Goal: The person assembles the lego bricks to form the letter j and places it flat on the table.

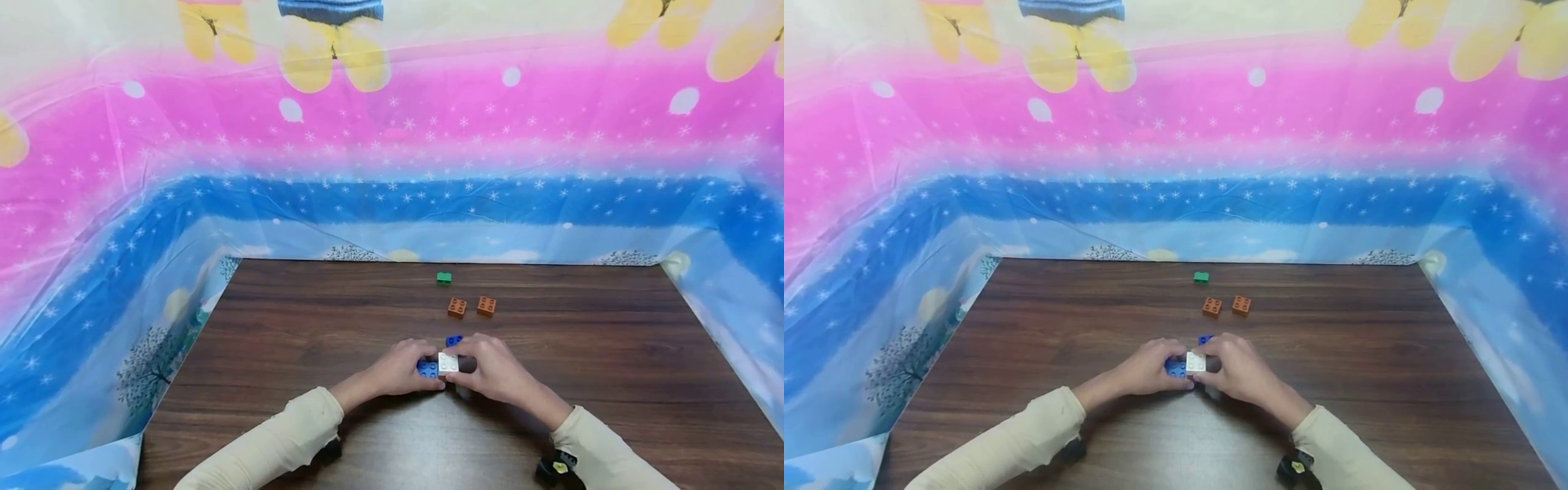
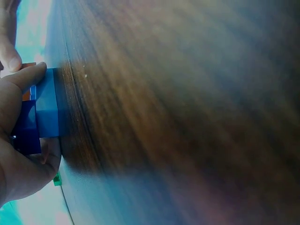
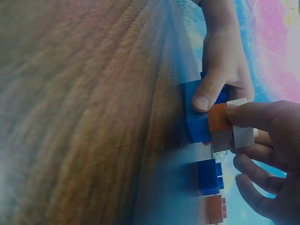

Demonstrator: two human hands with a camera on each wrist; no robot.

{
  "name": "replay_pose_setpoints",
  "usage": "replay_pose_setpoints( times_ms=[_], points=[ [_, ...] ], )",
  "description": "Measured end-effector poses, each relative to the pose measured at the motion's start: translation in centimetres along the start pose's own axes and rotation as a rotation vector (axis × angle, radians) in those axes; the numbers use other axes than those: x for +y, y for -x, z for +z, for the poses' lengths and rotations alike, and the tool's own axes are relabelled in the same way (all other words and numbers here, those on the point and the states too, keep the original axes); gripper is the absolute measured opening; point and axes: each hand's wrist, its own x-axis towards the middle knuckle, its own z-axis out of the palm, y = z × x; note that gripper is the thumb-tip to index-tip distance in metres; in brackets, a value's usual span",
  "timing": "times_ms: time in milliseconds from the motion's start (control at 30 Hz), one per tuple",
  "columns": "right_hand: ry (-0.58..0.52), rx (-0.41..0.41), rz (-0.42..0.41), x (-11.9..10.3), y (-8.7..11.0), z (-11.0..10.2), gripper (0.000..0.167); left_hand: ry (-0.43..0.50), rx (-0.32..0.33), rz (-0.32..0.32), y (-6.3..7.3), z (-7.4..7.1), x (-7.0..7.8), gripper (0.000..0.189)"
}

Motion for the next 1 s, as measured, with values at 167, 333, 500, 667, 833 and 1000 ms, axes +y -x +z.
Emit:
replay_pose_setpoints(
  times_ms=[167,333,500,667,833,1000],
  points=[
    [0.025,-0.004,-0.007,0.06,0.09,-0.03,0.035,0.01,0.0,-0.003,0.07,-0.1,0.25,0.03],
    [0.057,0.005,-0.018,0.01,0.14,-0.08,0.038,0.011,0.014,0.011,0.11,-0.1,0.29,0.028],
    [0.047,-0.003,-0.009,-0.18,0.08,-0.04,0.038,0.007,0.018,0.015,0.11,0.1,0.11,0.029],
    [0.023,-0.031,-0.006,-0.04,-0.25,-0.24,0.036,0.012,0.011,0.008,0.06,0.13,0.04,0.029],
    [0.006,-0.043,-0.027,0.0,-0.55,-0.49,0.033,0.033,0.008,0.001,0.06,0.03,0.08,0.028],
    [0.01,-0.045,-0.021,0.01,-0.5,-0.5,0.035,0.037,0.008,0.004,-0.05,0.03,0.05,0.028]
  ],
)
